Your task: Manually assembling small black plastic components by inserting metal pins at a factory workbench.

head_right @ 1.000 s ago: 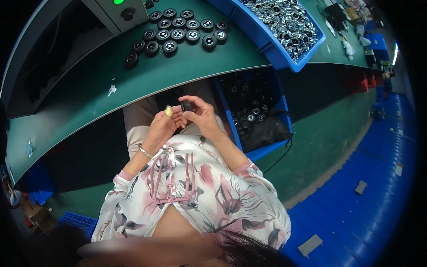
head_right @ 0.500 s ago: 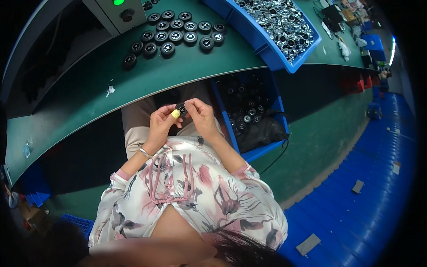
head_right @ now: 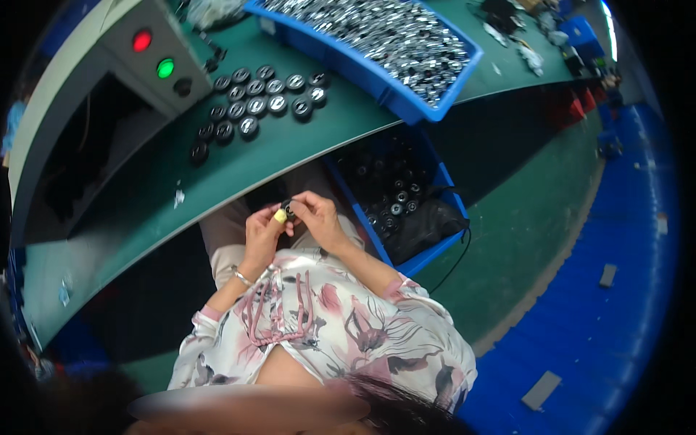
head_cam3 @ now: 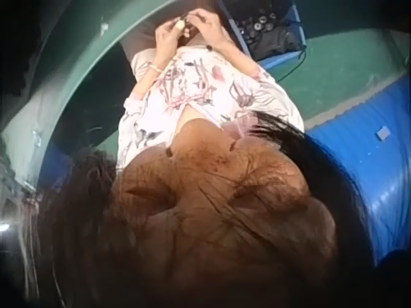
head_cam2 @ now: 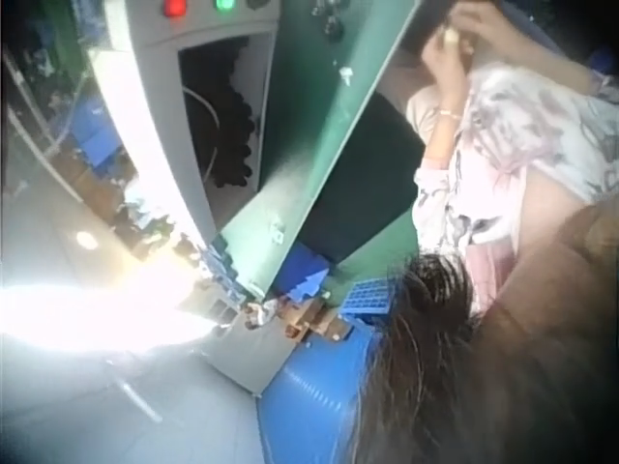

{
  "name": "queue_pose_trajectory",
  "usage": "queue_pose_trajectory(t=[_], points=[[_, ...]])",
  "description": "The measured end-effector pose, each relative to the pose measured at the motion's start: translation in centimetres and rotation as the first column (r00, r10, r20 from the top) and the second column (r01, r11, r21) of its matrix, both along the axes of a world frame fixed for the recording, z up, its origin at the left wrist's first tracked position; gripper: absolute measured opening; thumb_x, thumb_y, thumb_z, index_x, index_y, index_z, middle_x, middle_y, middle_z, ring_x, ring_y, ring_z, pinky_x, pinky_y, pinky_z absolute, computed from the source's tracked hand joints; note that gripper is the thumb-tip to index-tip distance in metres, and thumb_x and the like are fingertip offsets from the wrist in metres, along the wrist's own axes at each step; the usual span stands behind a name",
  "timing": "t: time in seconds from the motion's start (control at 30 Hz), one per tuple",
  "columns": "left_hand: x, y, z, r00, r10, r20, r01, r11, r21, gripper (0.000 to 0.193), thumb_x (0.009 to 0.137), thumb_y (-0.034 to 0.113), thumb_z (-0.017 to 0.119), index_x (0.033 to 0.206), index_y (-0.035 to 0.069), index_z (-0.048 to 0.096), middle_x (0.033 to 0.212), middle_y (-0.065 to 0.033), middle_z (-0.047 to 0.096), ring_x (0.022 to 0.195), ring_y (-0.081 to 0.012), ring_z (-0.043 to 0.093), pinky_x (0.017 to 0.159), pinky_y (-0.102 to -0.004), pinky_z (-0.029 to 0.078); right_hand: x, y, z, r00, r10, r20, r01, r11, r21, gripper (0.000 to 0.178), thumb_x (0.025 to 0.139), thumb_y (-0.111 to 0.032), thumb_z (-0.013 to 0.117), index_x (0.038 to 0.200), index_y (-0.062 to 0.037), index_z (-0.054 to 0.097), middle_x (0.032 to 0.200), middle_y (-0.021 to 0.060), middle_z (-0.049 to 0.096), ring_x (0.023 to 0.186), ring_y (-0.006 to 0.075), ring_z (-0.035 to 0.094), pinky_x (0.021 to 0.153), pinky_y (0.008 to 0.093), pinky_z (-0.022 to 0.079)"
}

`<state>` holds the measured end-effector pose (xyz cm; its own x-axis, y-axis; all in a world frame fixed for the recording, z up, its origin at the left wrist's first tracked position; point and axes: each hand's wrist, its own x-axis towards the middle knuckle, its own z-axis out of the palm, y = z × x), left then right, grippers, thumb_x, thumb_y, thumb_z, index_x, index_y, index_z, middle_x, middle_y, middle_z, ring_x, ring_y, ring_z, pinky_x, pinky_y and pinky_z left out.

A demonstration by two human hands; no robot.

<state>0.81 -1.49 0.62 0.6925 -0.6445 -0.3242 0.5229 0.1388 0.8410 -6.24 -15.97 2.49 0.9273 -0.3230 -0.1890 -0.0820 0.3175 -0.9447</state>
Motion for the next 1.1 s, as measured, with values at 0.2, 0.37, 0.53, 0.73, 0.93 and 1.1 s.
queue_pose_trajectory(t=[0.2,0.37,0.53,0.73,0.93,1.1], points=[[0.2,-3.8,-1.6,0.931,-0.183,-0.315,0.176,0.983,-0.052,0.031,0.099,0.017,0.060,0.115,-0.009,0.060,0.103,-0.0135,0.068,0.080,-0.0149,0.065,0.074,-0.0270,0.056,-2.0,-4.7,-2.5,0.960,-0.251,-0.124,0.214,0.944,-0.252,0.023,0.099,-0.018,0.060,0.089,0.0022,0.066,0.081,-0.0002,0.065,0.073,0.0066,0.061,0.064,0.0243,0.051],[0.6,-3.7,-1.6,0.948,-0.314,-0.056,0.318,0.945,0.078,0.031,0.098,0.018,0.062,0.118,-0.005,0.062,0.107,-0.0083,0.067,0.091,-0.0121,0.063,0.080,-0.0268,0.055,-3.9,-12.6,-1.8,0.948,-0.318,0.032,0.068,0.102,-0.993,0.013,0.089,-0.010,0.064,0.090,0.0031,0.065,0.086,0.0150,0.065,0.067,0.0328,0.060,0.064,0.0401,0.050],[2.3,-0.1,6.4,0.844,-0.276,0.461,0.284,0.957,0.052,0.025,0.094,0.007,0.061,0.117,-0.002,0.063,0.105,-0.0065,0.066,0.096,-0.0121,0.063,0.084,-0.0272,0.052,-1.4,-9.2,7.4,0.963,-0.260,0.073,0.212,0.561,-0.800,0.024,0.085,0.001,0.067,0.109,0.0021,0.067,0.094,0.0157,0.066,0.074,0.0313,0.064,0.068,0.0367,0.053],[9.9,8.2,16.2,0.226,-0.117,0.967,-0.149,0.977,0.153,0.018,0.084,0.003,0.066,0.101,-0.001,0.068,0.090,-0.0128,0.068,0.084,-0.0257,0.066,0.074,-0.0354,0.053,7.0,-3.5,13.1,0.931,0.218,0.292,0.149,0.503,-0.851,0.020,0.084,0.007,0.067,0.103,0.0023,0.069,0.093,0.0128,0.070,0.079,0.0220,0.067,0.069,0.0299,0.052],[25.4,12.9,12.3,0.076,-0.356,0.932,-0.672,0.672,0.311,0.027,0.083,0.003,0.062,0.109,-0.001,0.067,0.109,-0.0236,0.064,0.092,-0.0440,0.064,0.082,-0.0435,0.054,15.9,2.2,13.9,0.752,0.571,0.329,0.157,0.329,-0.931,0.016,0.081,-0.004,0.073,0.097,-0.0018,0.068,0.088,0.0124,0.067,0.080,0.0295,0.065,0.068,0.0369,0.053],[33.7,10.1,8.8,-0.045,-0.334,0.942,-0.657,0.720,0.224,0.028,0.080,0.003,0.064,0.107,0.003,0.068,0.111,-0.0233,0.062,0.095,-0.0428,0.064,0.083,-0.0464,0.054,16.2,3.7,13.5,0.744,0.614,0.263,0.138,0.244,-0.960,0.017,0.080,-0.005,0.073,0.096,-0.0023,0.068,0.088,0.0111,0.066,0.080,0.0293,0.065,0.069,0.0377,0.053]])
